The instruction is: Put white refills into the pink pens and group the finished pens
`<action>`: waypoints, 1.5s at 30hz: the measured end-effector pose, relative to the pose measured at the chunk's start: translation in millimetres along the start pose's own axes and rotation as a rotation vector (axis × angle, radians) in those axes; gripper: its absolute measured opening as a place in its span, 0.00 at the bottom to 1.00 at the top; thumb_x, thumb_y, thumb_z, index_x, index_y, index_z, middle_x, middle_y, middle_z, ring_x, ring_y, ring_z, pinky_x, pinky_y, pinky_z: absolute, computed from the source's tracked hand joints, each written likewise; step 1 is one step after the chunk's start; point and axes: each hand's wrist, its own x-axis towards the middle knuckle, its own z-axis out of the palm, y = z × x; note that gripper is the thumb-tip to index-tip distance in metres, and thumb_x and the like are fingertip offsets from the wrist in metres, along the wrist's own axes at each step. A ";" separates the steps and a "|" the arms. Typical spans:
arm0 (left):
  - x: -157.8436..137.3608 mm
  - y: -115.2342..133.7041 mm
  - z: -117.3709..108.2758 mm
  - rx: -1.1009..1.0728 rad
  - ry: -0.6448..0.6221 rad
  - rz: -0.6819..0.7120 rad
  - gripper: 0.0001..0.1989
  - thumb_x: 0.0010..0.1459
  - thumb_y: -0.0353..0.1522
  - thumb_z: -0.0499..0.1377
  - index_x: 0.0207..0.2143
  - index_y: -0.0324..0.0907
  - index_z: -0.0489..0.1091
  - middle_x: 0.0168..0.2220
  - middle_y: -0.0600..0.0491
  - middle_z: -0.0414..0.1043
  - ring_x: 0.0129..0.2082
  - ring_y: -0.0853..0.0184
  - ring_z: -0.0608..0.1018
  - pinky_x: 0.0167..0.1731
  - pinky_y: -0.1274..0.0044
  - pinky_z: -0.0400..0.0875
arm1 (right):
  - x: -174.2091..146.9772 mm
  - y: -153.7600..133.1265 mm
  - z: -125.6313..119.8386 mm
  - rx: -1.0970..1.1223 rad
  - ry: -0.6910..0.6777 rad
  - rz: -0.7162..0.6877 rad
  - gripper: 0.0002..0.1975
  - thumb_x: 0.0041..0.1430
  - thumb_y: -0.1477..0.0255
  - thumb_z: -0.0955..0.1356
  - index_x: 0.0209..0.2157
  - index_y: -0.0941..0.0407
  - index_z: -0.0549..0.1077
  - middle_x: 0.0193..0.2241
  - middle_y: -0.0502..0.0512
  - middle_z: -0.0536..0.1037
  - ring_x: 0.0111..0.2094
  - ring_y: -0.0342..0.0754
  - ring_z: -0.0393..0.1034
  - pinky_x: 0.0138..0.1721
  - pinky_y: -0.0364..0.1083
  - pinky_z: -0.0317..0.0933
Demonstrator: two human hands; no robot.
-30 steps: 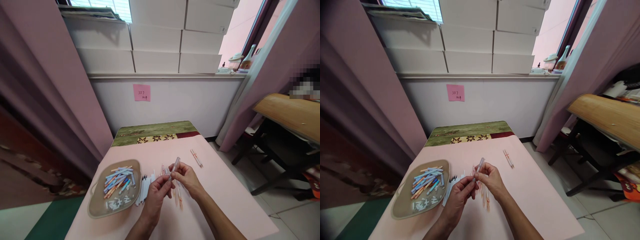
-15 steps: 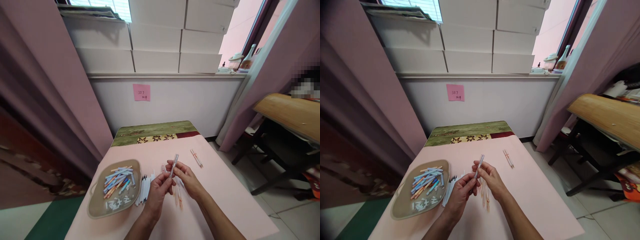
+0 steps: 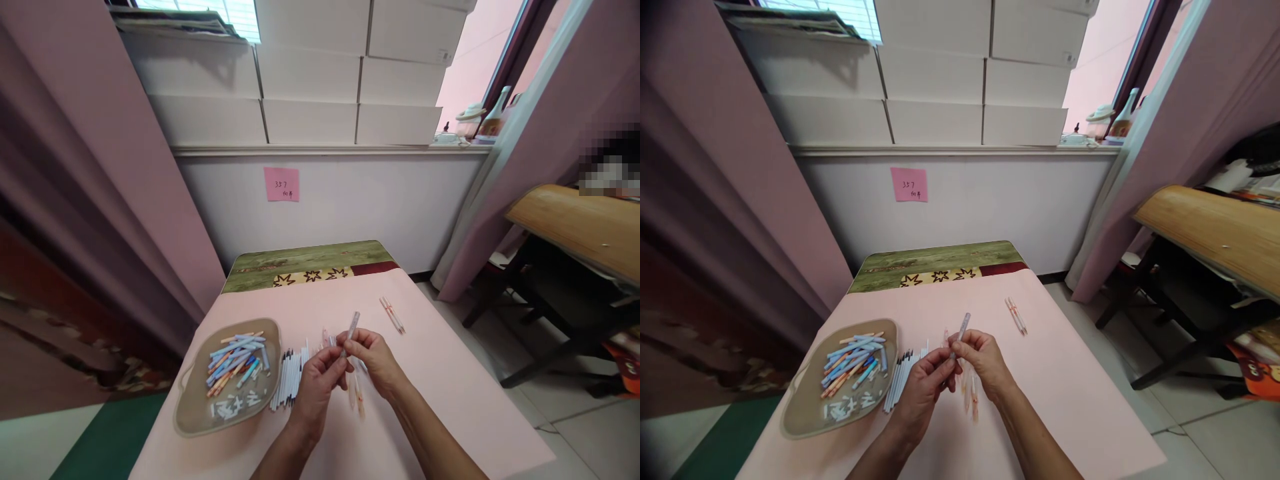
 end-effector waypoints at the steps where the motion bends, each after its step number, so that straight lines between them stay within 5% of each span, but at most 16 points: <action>1: 0.1 -0.4 0.5 0.000 -0.005 -0.006 0.11 0.51 0.37 0.64 0.33 0.38 0.75 0.26 0.54 0.70 0.21 0.76 0.65 0.25 0.80 0.61 | 0.4 1.0 -0.1 -0.002 0.026 -0.008 0.14 0.46 0.63 0.75 0.33 0.58 0.76 0.22 0.49 0.73 0.21 0.41 0.64 0.26 0.42 0.59; 7: 1.1 0.2 0.4 0.001 -0.003 0.001 0.12 0.51 0.37 0.64 0.34 0.38 0.75 0.26 0.53 0.71 0.21 0.75 0.65 0.26 0.80 0.62 | -1.8 -0.4 -0.2 0.033 0.007 -0.010 0.17 0.53 0.60 0.71 0.41 0.56 0.75 0.33 0.54 0.76 0.33 0.46 0.69 0.35 0.44 0.62; 13: 1.8 -1.0 0.0 0.045 0.002 0.017 0.11 0.50 0.36 0.64 0.34 0.38 0.76 0.26 0.52 0.72 0.22 0.75 0.66 0.25 0.80 0.62 | 0.5 4.2 -1.4 -0.029 0.101 -0.036 0.13 0.45 0.64 0.76 0.28 0.57 0.75 0.26 0.50 0.74 0.25 0.42 0.65 0.29 0.42 0.59; 19: 2.3 0.3 0.0 0.044 0.009 0.027 0.12 0.50 0.36 0.64 0.35 0.38 0.76 0.28 0.51 0.74 0.22 0.74 0.66 0.27 0.79 0.64 | -3.2 0.6 -0.7 -0.009 0.014 -0.043 0.18 0.52 0.59 0.72 0.41 0.55 0.74 0.36 0.54 0.76 0.36 0.47 0.69 0.41 0.46 0.62; 25: 12.4 -3.0 -1.7 0.147 0.071 0.063 0.12 0.48 0.36 0.65 0.33 0.38 0.76 0.28 0.51 0.76 0.23 0.72 0.68 0.27 0.79 0.63 | 9.1 8.5 -1.9 -0.003 0.108 -0.028 0.14 0.44 0.63 0.76 0.28 0.58 0.73 0.27 0.50 0.75 0.27 0.42 0.66 0.29 0.42 0.59; 29: 18.0 -4.8 -3.8 0.206 0.082 0.068 0.12 0.48 0.38 0.65 0.31 0.38 0.76 0.28 0.50 0.76 0.28 0.68 0.72 0.30 0.78 0.65 | 15.5 14.2 0.0 -0.089 0.210 -0.032 0.17 0.41 0.62 0.76 0.28 0.58 0.71 0.22 0.47 0.72 0.24 0.42 0.64 0.26 0.41 0.58; 34: 13.6 -3.4 -6.1 0.021 0.067 -0.066 0.14 0.48 0.40 0.65 0.31 0.38 0.76 0.27 0.50 0.76 0.24 0.72 0.71 0.30 0.78 0.65 | 6.9 9.7 0.8 -0.034 0.071 -0.030 0.18 0.51 0.58 0.71 0.36 0.57 0.74 0.31 0.53 0.75 0.34 0.46 0.69 0.36 0.44 0.62; 37: 10.7 -4.1 -6.1 -0.057 0.035 -0.094 0.15 0.49 0.41 0.65 0.33 0.38 0.76 0.28 0.50 0.76 0.23 0.73 0.71 0.30 0.79 0.64 | 2.6 8.2 -0.5 0.017 0.017 0.009 0.18 0.50 0.58 0.72 0.35 0.57 0.76 0.28 0.52 0.75 0.28 0.44 0.67 0.31 0.44 0.62; 45: 11.4 -7.6 -6.2 0.187 0.100 0.032 0.16 0.50 0.42 0.64 0.30 0.37 0.75 0.26 0.50 0.76 0.23 0.72 0.70 0.28 0.78 0.63 | 2.1 9.6 0.4 0.020 0.063 0.004 0.16 0.47 0.59 0.74 0.28 0.58 0.74 0.24 0.50 0.74 0.24 0.42 0.65 0.26 0.42 0.61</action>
